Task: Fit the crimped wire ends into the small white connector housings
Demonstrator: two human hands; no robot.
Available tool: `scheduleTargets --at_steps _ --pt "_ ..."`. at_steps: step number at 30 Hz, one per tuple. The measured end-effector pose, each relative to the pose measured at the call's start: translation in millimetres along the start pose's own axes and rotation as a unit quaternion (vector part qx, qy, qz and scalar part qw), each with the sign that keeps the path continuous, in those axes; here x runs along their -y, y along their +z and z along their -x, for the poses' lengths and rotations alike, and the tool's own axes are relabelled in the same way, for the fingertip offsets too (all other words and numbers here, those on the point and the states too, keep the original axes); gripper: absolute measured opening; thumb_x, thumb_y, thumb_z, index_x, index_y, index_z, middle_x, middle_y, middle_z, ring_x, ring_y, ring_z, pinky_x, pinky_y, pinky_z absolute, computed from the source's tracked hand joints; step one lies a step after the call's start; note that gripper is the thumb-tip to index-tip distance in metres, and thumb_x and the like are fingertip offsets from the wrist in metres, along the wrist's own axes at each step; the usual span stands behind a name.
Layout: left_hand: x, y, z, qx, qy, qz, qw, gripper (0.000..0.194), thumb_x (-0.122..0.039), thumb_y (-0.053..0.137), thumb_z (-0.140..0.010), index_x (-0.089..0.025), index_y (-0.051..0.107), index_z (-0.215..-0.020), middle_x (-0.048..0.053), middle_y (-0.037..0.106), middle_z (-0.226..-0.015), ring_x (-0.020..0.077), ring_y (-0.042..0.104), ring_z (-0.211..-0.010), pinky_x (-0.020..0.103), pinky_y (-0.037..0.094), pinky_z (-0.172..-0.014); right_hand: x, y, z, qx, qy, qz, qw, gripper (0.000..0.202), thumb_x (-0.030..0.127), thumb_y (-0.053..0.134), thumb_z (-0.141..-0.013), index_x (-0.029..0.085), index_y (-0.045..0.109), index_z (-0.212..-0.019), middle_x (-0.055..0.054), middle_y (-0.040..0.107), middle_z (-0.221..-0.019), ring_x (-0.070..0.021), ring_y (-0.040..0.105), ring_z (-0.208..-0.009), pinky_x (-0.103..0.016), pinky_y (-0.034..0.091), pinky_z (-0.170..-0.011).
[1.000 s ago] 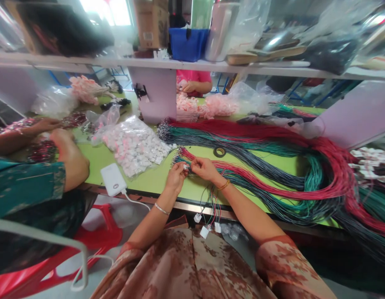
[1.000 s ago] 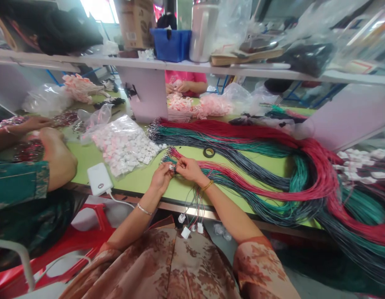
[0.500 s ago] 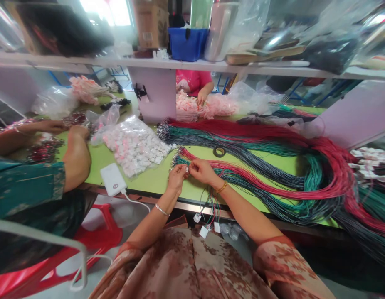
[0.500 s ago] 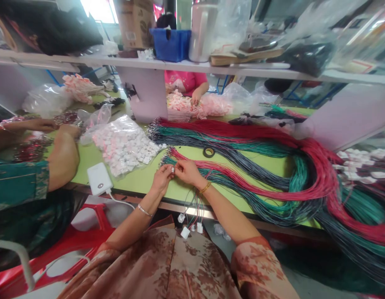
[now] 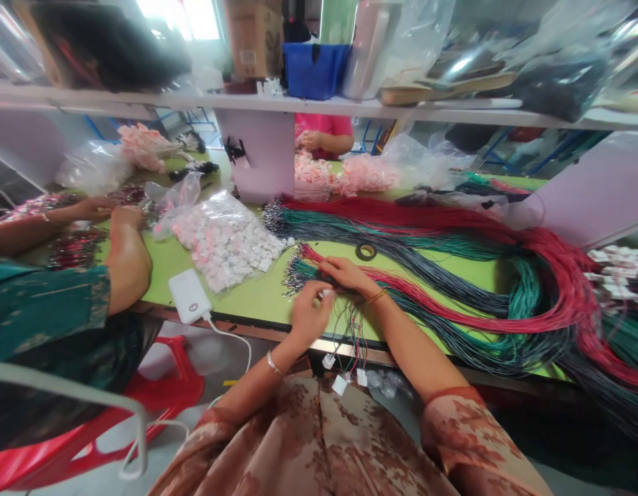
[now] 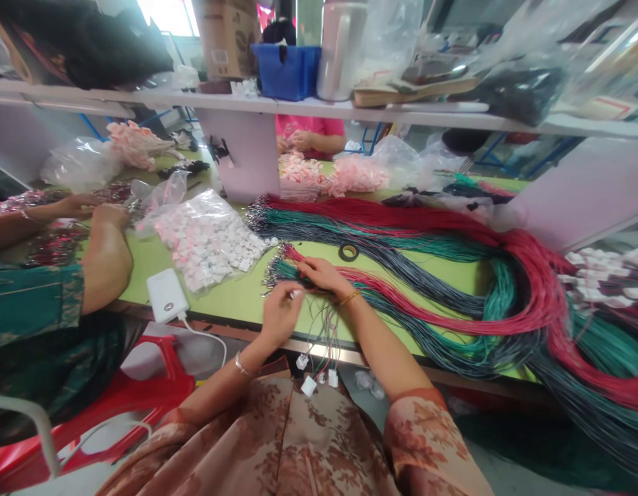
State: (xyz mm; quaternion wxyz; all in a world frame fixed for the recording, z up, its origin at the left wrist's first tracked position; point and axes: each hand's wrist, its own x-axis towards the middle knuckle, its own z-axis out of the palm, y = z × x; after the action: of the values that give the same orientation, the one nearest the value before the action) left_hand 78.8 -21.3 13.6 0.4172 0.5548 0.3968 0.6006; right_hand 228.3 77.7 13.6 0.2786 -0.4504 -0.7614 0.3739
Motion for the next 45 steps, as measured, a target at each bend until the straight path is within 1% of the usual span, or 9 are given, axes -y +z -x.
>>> scheduleTargets --at_steps 4,8,14,18,25,29,35,39,45 --pt "-22 21.1 46 0.396 0.239 -0.087 0.882 0.010 -0.023 0.059 -0.086 -0.022 0.068 -0.090 0.009 0.067 -0.091 0.0187 0.060 -0.083 0.031 0.045 -0.079 -15 -6 -9 -0.011 -0.005 0.065 0.998 0.030 0.038 0.047 -0.090 0.014 0.067 -0.087 -0.002 0.065 -0.080 -0.0137 0.052 -0.072 -0.025 0.039 -0.070" --pt "-19 28.7 66 0.512 0.372 -0.224 0.741 0.025 -0.034 0.048 -0.093 -0.018 0.063 -0.105 0.010 0.066 -0.094 0.0191 0.060 -0.082 0.032 0.047 -0.075 -10 2 -5 -0.049 -0.071 0.106 0.991 0.022 0.030 0.052 -0.088 0.016 0.068 -0.090 -0.005 0.067 -0.086 -0.0156 0.055 -0.077 -0.027 0.041 -0.075" --pt "-5 -22.3 4 0.228 0.267 -0.341 0.872 0.024 -0.030 0.045 -0.094 -0.020 0.064 -0.105 0.009 0.067 -0.099 0.0193 0.060 -0.092 0.032 0.048 -0.083 15 39 10 0.049 -0.145 0.223 0.963 0.015 0.026 0.058 -0.086 0.016 0.069 -0.087 -0.007 0.066 -0.084 -0.0179 0.055 -0.080 -0.028 0.039 -0.075" --pt "7 -84.6 -61 0.016 0.080 -0.547 0.833 0.030 -0.010 0.039 -0.089 -0.016 0.065 -0.101 0.014 0.063 -0.101 0.0246 0.056 -0.099 0.037 0.044 -0.088 27 57 13 0.048 -0.124 0.319 0.938 0.018 0.026 0.051 -0.089 0.016 0.066 -0.091 -0.010 0.065 -0.090 -0.0199 0.055 -0.081 -0.029 0.036 -0.070" --pt "33 -128.0 -91 0.113 -0.009 -0.663 0.740 0.028 -0.004 0.042 -0.079 -0.013 0.065 -0.093 0.018 0.061 -0.100 0.0306 0.053 -0.099 0.039 0.040 -0.080 30 58 16 0.032 -0.148 0.300 0.942 0.019 0.022 0.040 -0.091 0.015 0.057 -0.085 -0.011 0.061 -0.084 -0.0189 0.050 -0.075 -0.031 0.036 -0.071" --pt "30 -124.5 -87 0.092 -0.012 -0.610 0.787 0.021 -0.012 0.048 -0.082 -0.015 0.063 -0.096 0.016 0.062 -0.097 0.0305 0.054 -0.097 0.041 0.038 -0.083 26 50 15 -0.028 -0.108 0.099 0.989 0.013 0.024 0.042 -0.090 0.017 0.052 -0.085 -0.003 0.057 -0.074 -0.0144 0.046 -0.064 -0.027 0.036 -0.062" --pt "19 -105.8 -75 -0.001 -0.114 -0.191 0.975 0.021 -0.026 0.061 -0.079 -0.017 0.066 -0.097 0.005 0.064 -0.081 0.0180 0.056 -0.076 0.032 0.044 -0.074 34 43 13 -0.074 -0.086 -0.066 0.991 0.019 0.033 0.051 -0.086 0.017 0.056 -0.077 -0.001 0.054 -0.070 -0.0120 0.044 -0.062 -0.024 0.035 -0.059" --pt "18 -86.6 -65 0.037 -0.267 0.123 0.955 0.029 -0.029 0.075 -0.069 -0.014 0.070 -0.093 0.002 0.063 -0.071 0.0114 0.056 -0.066 0.025 0.044 -0.066 40 43 15 -0.098 -0.070 -0.083 0.989 0.018 0.032 0.054 -0.083 0.016 0.058 -0.076 0.000 0.054 -0.067 -0.0107 0.043 -0.057 -0.023 0.033 -0.055" --pt "17 -74.5 -57 0.046 -0.311 0.245 0.917 0.026 -0.022 0.080 -0.065 -0.015 0.069 -0.088 0.001 0.064 -0.073 0.0084 0.057 -0.064 0.020 0.045 -0.062 36 43 17 -0.126 -0.069 -0.040 0.989 0.017 0.028 0.055 -0.079 0.016 0.056 -0.067 0.002 0.050 -0.059 -0.0098 0.039 -0.053 -0.023 0.029 -0.053"
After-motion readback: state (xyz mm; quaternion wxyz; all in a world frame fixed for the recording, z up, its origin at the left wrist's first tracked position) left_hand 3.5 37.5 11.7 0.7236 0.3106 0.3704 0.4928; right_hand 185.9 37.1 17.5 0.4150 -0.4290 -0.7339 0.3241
